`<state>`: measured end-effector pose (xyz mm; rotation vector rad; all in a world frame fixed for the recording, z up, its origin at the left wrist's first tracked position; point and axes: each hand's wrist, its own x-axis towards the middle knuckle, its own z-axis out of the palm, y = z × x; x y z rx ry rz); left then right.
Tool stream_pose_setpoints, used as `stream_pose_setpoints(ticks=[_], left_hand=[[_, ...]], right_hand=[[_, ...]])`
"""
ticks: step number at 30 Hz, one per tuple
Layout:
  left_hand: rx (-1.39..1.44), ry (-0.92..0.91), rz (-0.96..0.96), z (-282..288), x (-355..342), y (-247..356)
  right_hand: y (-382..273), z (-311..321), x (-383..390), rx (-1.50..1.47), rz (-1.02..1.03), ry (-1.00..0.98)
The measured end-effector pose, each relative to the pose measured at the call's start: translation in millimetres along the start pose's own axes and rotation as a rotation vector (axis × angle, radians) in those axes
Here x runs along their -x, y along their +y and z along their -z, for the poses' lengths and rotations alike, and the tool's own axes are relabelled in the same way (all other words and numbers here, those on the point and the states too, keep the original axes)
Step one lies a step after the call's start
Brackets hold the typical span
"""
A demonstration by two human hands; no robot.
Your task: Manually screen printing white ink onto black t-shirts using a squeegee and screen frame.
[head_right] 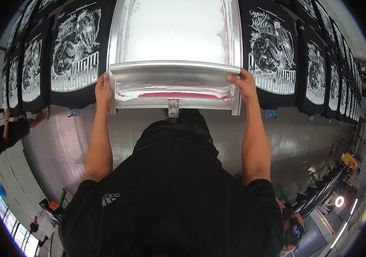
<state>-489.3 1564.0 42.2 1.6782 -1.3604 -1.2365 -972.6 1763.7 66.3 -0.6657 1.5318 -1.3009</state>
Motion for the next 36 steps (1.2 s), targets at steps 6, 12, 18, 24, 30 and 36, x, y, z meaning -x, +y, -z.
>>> stream_pose_setpoints(ticks=[6,12,18,24,30,36], left_hand=[[-0.054,0.026,-0.029,-4.3,1.4,-2.3],[-0.289,0.007,-0.264,17.1,3.4,11.3],[-1.068,-0.738,-0.641,0.7,43.0,128.5],[-0.847,-0.561,-0.765,-31.2,-39.9,187.3],[-0.84,-0.359,-0.818,-89.5,-184.4,213.7],[-0.945,-0.084,-0.998,-148.6,-281.2,205.4]], right_hand=[[3.3,4.3,2.4,-0.013,0.0,-0.021],[-19.8,1.1,9.6,0.526,-0.032,-0.132],[-64.6,-46.4,47.2,1.162,0.398,-0.217],[-104.0,-32.2,-41.1,1.16,0.162,-0.323],[-155.4,-39.8,-218.4,1.35,0.465,-0.154],[-130.9,-52.5,-340.3,1.472,0.803,0.053]])
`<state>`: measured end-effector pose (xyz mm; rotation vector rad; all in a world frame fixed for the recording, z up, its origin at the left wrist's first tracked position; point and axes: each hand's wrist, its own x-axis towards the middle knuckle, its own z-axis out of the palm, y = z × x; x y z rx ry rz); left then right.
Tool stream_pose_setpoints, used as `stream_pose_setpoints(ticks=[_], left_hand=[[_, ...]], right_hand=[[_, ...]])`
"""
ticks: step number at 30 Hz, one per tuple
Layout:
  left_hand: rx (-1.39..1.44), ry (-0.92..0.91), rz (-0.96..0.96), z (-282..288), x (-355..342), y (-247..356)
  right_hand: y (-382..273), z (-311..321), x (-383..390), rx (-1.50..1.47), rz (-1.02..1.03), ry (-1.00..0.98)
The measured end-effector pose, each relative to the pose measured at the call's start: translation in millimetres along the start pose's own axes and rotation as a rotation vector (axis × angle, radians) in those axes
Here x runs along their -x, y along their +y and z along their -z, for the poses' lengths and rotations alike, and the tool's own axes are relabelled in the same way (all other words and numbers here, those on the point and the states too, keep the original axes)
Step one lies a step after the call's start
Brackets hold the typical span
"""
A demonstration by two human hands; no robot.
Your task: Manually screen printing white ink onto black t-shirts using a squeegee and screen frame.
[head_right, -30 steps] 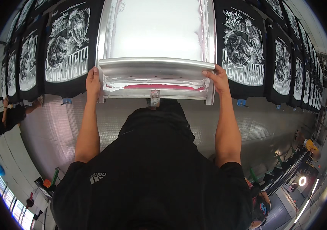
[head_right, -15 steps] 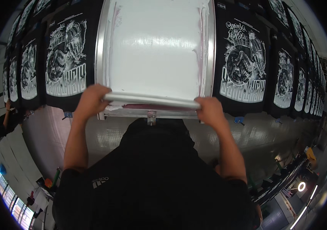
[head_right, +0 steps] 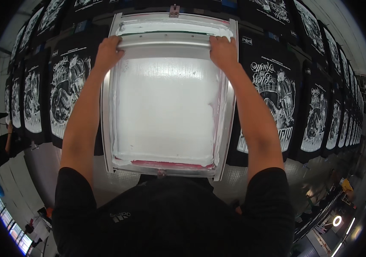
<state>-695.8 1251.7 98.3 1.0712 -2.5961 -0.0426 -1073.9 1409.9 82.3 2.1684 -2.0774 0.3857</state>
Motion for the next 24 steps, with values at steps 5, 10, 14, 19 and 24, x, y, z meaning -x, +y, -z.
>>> stream_pose_setpoints(ticks=[5,10,14,19,24], left_hand=[[-0.029,-0.124,0.028,-5.1,47.9,26.2],[0.019,0.001,-0.055,43.8,41.8,34.8],[-0.008,0.093,-0.053,30.3,-14.0,28.7],[-0.051,-0.036,-0.021,6.9,-59.1,26.6],[-0.003,-0.128,-0.069,26.0,-66.0,26.4]], right_hand=[[-15.3,-15.0,51.0,0.107,0.005,-0.109],[11.7,46.4,34.3,-0.072,0.024,-0.079],[48.9,32.7,-21.4,-0.001,0.053,-0.006],[70.2,17.0,-46.5,0.021,-0.055,-0.129],[51.8,32.5,-13.7,0.02,-0.06,-0.32]])
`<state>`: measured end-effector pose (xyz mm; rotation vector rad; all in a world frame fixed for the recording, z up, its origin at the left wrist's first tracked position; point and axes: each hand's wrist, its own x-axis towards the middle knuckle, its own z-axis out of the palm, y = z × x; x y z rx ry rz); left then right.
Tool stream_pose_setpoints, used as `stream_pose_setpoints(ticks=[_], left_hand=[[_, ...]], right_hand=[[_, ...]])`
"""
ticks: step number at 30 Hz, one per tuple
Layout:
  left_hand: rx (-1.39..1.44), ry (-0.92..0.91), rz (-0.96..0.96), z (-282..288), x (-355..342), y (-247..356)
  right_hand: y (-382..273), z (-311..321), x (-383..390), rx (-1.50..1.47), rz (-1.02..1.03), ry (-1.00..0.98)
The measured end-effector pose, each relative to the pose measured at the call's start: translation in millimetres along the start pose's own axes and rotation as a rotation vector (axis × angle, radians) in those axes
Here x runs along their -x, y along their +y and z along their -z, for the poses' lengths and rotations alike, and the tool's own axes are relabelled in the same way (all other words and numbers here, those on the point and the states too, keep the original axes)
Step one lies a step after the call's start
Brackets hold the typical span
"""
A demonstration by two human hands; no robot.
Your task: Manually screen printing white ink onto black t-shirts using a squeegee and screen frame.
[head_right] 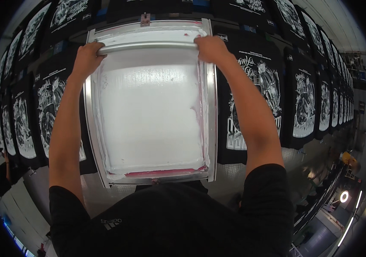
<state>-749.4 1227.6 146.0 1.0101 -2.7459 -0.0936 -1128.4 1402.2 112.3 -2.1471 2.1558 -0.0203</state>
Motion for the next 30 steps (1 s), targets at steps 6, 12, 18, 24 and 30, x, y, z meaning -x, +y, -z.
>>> stream_pose_setpoints(ticks=[6,12,18,24,30], left_hand=[[0.047,-0.111,-0.171,15.1,17.2,38.4],[0.088,-0.025,-0.672,-23.2,-24.7,148.6],[0.092,-0.04,-0.899,-66.0,-50.7,228.3],[-0.011,-0.17,-0.897,-35.3,-46.6,187.0],[-0.128,-0.302,-0.381,61.3,58.6,61.6]], right_hand=[[-100.3,-16.4,179.1,-0.18,-0.143,-0.13],[-200.9,-18.8,316.2,-0.52,-0.512,-0.08],[-234.7,-13.5,345.2,-0.734,-0.776,-0.136],[-246.1,1.9,319.7,-0.863,-0.705,-0.271],[-180.2,13.9,260.5,-0.564,-0.336,-0.205]])
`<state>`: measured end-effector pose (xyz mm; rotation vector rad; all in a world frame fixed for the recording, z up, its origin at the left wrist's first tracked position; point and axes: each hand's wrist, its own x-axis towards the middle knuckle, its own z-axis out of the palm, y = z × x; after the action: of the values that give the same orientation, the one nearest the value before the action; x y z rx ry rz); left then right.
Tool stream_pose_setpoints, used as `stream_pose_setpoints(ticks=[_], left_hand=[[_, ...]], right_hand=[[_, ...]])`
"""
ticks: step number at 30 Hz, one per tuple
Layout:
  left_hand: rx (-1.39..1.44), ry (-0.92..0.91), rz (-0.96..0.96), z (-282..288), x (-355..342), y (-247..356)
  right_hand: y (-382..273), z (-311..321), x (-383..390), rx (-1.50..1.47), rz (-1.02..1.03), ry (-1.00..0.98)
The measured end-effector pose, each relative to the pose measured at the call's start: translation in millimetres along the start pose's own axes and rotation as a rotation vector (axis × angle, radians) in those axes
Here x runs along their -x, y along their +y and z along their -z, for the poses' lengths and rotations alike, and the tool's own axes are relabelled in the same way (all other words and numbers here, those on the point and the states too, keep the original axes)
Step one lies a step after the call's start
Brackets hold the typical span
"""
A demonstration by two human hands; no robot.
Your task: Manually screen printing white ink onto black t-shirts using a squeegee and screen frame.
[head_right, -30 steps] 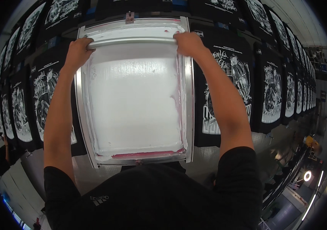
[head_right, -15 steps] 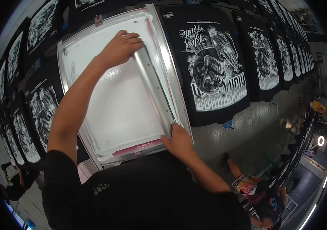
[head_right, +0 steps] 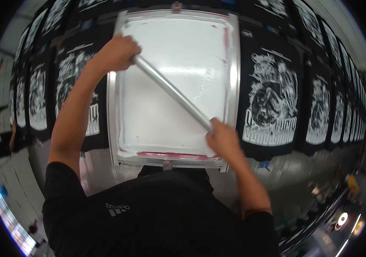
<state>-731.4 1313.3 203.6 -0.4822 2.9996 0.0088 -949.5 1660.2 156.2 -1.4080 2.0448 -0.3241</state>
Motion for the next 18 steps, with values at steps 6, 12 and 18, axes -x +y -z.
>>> stream_pose_setpoints(ticks=[6,12,18], left_hand=[[0.353,0.102,0.545,-14.3,201.5,111.1],[0.534,0.311,1.012,-65.0,211.8,239.0],[0.549,0.303,1.131,-106.6,167.2,266.6]], right_hand=[[-43.8,80.0,-146.6,0.458,0.565,-0.063],[-140.7,46.2,-271.9,0.643,1.208,-0.098],[-133.3,-16.3,-323.0,0.663,1.359,0.109]])
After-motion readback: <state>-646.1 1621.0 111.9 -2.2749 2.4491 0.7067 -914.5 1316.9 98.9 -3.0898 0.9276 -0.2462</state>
